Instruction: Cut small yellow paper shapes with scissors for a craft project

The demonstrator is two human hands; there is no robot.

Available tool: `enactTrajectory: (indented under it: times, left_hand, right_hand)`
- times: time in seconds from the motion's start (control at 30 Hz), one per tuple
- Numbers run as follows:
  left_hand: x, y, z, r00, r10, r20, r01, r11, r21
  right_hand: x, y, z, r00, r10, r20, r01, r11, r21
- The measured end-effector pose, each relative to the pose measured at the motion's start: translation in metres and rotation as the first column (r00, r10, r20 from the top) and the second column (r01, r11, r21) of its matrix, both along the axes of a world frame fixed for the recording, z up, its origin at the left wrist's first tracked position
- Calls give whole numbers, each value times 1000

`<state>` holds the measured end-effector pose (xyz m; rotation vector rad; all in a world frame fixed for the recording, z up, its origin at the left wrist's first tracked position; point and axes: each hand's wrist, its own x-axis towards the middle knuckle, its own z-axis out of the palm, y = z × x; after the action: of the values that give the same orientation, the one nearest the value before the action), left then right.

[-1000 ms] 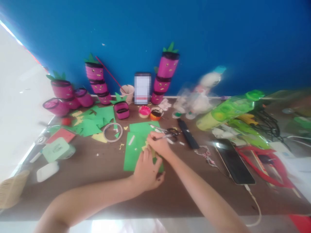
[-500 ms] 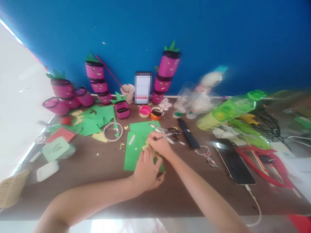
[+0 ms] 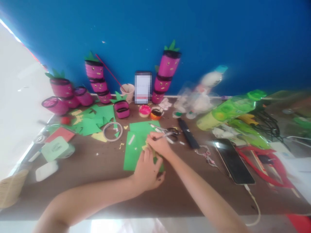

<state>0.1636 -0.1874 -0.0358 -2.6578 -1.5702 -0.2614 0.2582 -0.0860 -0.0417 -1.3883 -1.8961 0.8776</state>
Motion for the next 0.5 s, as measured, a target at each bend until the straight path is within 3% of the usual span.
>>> enactTrajectory:
  times: [0.5]
  left_hand:
    - [0,0,0,999,3,-38,-2,1000,21]
  right_hand:
    - [-1,0,3,1000,-8,-10,8,1000,26]
